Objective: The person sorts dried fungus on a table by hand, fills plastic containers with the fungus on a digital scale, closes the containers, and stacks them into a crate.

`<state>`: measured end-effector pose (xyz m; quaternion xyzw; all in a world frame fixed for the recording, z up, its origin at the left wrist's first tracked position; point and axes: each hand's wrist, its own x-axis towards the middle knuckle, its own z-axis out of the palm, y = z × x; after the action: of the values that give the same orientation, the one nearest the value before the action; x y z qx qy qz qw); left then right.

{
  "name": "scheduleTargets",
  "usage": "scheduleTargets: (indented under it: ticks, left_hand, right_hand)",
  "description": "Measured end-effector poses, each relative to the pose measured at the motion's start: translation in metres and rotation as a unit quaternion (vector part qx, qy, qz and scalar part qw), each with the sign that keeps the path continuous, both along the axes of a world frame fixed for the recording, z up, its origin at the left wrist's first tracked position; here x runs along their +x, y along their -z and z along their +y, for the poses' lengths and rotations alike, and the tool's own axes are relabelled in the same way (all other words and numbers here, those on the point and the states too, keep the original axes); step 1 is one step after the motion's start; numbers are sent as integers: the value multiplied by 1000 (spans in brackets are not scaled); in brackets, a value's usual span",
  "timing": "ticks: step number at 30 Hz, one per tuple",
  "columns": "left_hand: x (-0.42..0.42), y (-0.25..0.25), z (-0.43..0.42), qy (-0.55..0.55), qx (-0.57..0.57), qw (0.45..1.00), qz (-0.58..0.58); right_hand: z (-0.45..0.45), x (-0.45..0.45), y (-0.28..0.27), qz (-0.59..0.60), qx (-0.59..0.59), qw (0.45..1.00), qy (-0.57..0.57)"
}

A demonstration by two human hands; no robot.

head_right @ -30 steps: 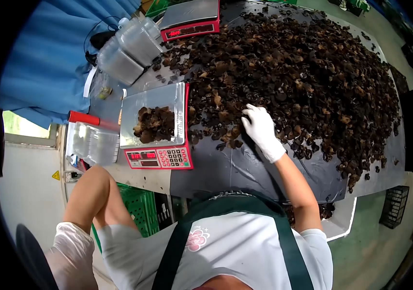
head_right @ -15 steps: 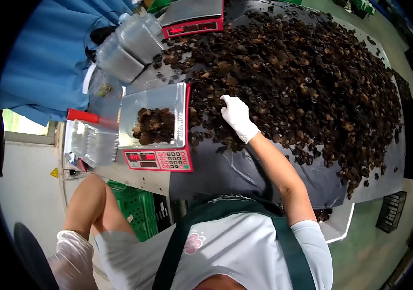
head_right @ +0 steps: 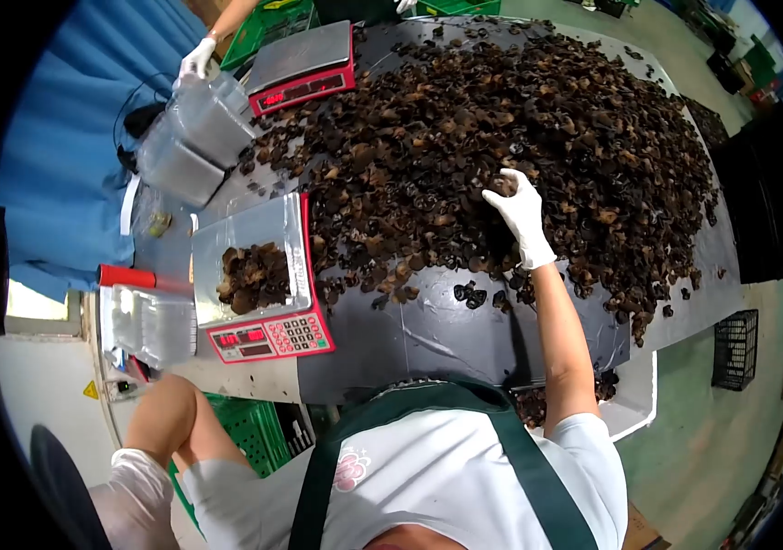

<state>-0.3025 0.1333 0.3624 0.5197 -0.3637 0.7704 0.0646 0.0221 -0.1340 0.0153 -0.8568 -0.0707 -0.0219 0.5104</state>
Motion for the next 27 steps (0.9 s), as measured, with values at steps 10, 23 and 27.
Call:
scheduleTargets:
  ticks: [10, 23, 27]
  left_hand:
    - [42, 113, -3, -95, -387, 834, 381]
    - [107, 347, -95, 682, -572, -142, 433]
    - [99, 380, -89, 658, -632, -66, 403]
  right_hand:
    - [31, 19, 38, -69, -64, 995, 41]
    - [42, -146, -12, -140, -88, 962, -219]
    - [55, -174, -25, -183, -127, 916, -333]
